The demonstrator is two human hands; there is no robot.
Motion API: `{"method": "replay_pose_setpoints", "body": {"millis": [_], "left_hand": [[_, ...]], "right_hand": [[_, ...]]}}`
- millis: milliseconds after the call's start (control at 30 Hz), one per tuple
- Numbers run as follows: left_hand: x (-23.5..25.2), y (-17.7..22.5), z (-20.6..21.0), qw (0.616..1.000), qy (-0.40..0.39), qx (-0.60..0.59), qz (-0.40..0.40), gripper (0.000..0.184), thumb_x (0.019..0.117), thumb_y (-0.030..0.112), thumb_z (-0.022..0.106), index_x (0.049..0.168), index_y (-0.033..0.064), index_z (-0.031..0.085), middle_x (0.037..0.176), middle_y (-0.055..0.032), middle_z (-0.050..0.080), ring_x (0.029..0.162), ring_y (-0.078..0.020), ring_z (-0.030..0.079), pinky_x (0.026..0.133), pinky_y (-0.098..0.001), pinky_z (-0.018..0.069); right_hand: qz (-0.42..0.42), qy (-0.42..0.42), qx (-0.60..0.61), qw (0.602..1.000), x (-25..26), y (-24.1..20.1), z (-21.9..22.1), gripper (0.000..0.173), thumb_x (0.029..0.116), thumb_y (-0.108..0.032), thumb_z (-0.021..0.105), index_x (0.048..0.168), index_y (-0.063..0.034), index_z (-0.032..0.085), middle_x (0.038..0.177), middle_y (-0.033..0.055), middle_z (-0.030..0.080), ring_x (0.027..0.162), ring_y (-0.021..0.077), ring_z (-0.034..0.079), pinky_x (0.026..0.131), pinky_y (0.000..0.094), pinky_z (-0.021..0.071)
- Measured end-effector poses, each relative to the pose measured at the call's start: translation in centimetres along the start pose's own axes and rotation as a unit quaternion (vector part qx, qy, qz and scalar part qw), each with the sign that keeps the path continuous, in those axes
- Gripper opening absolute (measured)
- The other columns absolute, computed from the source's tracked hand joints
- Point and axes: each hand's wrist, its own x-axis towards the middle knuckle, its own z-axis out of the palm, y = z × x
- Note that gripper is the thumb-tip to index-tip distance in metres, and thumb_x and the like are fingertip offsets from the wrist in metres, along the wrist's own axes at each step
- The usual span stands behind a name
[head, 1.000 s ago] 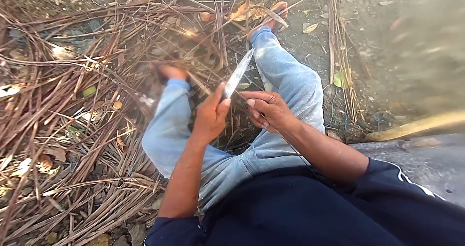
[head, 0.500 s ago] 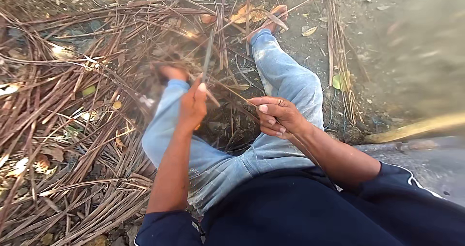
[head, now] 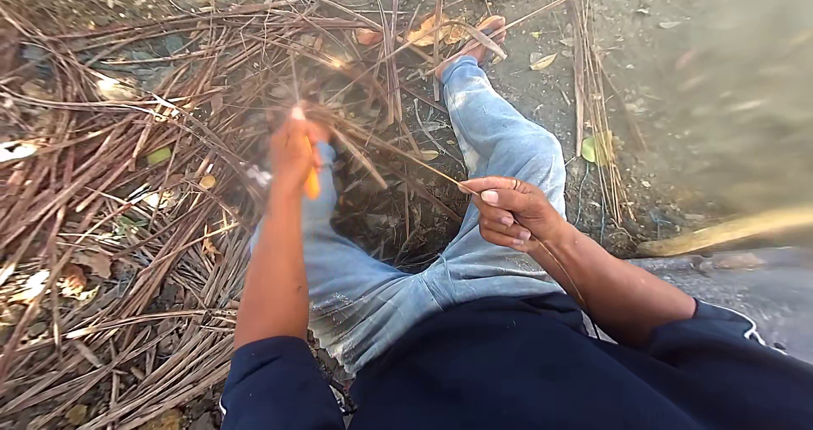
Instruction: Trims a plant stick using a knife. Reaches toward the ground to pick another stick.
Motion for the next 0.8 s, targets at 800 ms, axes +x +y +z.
{"method": "replay_pose_setpoints", "body": {"millis": [800], "left_hand": [[-11.8, -4.3, 12.5, 0.899, -0.142, 0.280, 0.305, 0.051, 0.1081, 0.038, 0.042, 0.135, -0.0015, 0.061, 0.102, -0.0167, 0.069, 0.075, -0.0272, 0.069, 0.061, -0.0457, 0.0581]], "right_hand": [[-0.040, 0.209, -0.131, 0.968, 1.5, 2.4, -1.7, 0.033, 0.1047, -0.014, 0.042, 0.126, -0.0093, 0.066, 0.056, -0.0048, 0.051, 0.039, 0.0020, 0.041, 0.040, 0.0179, 0.0397]]}}
